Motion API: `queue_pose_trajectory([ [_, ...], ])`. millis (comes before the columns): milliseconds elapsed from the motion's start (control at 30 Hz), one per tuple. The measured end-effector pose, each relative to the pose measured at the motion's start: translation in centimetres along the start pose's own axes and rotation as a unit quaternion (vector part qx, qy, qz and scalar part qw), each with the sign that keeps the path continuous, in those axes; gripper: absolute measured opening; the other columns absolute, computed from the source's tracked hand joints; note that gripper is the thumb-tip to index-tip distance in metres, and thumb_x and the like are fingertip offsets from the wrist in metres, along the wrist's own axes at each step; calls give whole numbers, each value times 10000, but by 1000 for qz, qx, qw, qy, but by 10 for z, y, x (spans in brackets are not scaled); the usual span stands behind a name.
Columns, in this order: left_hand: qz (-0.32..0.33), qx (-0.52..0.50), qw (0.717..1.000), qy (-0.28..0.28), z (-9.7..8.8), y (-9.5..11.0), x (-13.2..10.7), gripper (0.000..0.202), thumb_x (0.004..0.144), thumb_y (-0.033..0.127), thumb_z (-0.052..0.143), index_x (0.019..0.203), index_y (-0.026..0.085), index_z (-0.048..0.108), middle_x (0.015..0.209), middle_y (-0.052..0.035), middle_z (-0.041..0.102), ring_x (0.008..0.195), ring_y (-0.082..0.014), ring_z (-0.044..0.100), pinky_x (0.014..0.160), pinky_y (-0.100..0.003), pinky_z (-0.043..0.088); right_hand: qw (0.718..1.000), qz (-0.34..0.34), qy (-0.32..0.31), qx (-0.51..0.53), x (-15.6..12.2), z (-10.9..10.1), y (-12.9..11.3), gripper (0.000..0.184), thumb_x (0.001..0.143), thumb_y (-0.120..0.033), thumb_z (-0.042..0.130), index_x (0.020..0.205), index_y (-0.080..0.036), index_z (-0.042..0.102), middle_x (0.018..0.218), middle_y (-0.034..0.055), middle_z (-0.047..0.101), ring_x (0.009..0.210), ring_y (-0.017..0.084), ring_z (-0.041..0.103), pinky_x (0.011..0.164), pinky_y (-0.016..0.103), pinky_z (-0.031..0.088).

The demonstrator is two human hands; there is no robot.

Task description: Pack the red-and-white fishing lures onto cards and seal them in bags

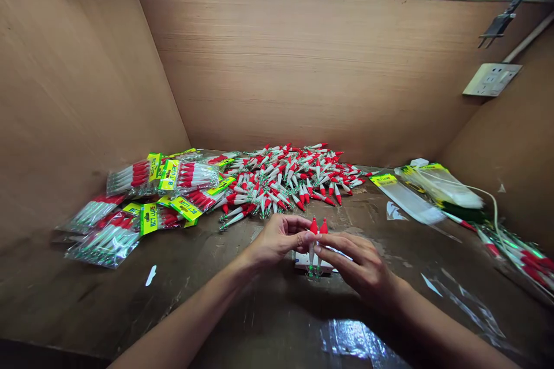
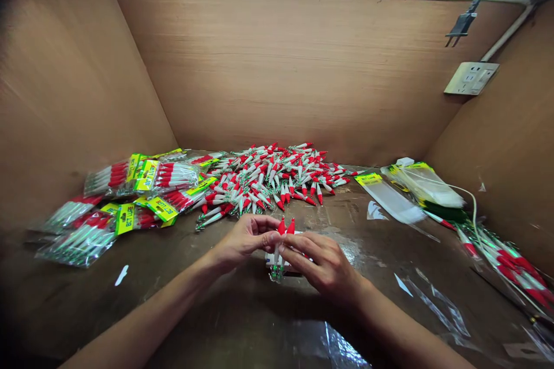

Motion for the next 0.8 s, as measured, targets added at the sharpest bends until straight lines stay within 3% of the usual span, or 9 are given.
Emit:
queue_pose_trajectory([
  [167,-7,-29,999,30,-4,-8,0,508,717,522,856,986,110,729,827,-75,716,670,-143,655,679,-270,529,1000,-3,4,-6,0,-4,-1,363,1019,-122,455,1357,-153,585,1271,160,688,1135,234,662,929,384,557],
  [333,36,37,989,141,-35,-7,5,471,813,536,759,1028,119,712,916,-104,731,781,-208,708,769,-359,583,1000,24,11,0,-8,1,3,305,1011,-140,482,1277,-202,619,1241,124,709,1115,229,679,926,368,556],
  [433,71,80,971,212,-58,5,5,479,834,458,755,1190,149,673,1087,-120,719,998,-267,692,947,-436,535,977,197,75,43,-15,-3,35,172,1006,-212,525,1159,-239,600,1155,97,731,956,201,721,829,330,576],
  [500,133,177,939,262,-65,23,0,496,856,371,740,1306,197,625,1292,-113,644,1243,-291,577,1122,-465,398,927,345,97,109,-26,-3,63,149,1016,-330,518,1124,-236,558,1000,74,741,730,168,698,669,292,572],
  [567,210,324,877,285,-58,43,-9,513,904,299,677,1400,244,555,1445,-92,534,1392,-283,435,1202,-466,279,861,449,101,217,-35,0,85,264,1008,-448,500,1142,-222,519,870,42,711,542,130,595,501,252,506],
  [633,254,445,824,241,-38,50,-14,507,951,271,603,1448,270,499,1441,-86,533,1373,-270,455,1179,-466,319,802,490,82,331,-38,5,95,379,962,-503,557,1195,-211,499,852,25,687,504,112,540,444,230,455],
  [667,253,477,820,188,-26,47,-13,525,956,276,598,1466,280,472,1410,-85,558,1330,-263,497,1146,-455,368,782,496,68,372,-38,6,97,435,928,-506,607,1224,-205,500,874,28,688,521,110,542,450,226,452],
  [733,229,518,822,56,-1,31,-13,663,903,359,685,1503,282,414,1376,-93,582,1268,-274,545,1090,-445,434,767,496,49,404,-38,5,101,488,871,-481,687,1233,-190,539,903,38,697,562,110,550,489,229,462],
  [800,200,550,810,-32,15,13,-14,934,773,455,808,1552,270,327,1436,-124,531,1303,-325,510,1097,-491,425,778,495,56,384,-39,-1,106,429,874,-469,689,1167,-168,604,883,48,711,566,107,537,503,231,450],
])
Point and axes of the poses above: each hand's wrist, its own x-axis towards the middle knuckle, its own z-axis out of the palm, y = z × x, the point moved 7 cm from there along x, towards the middle knuckle
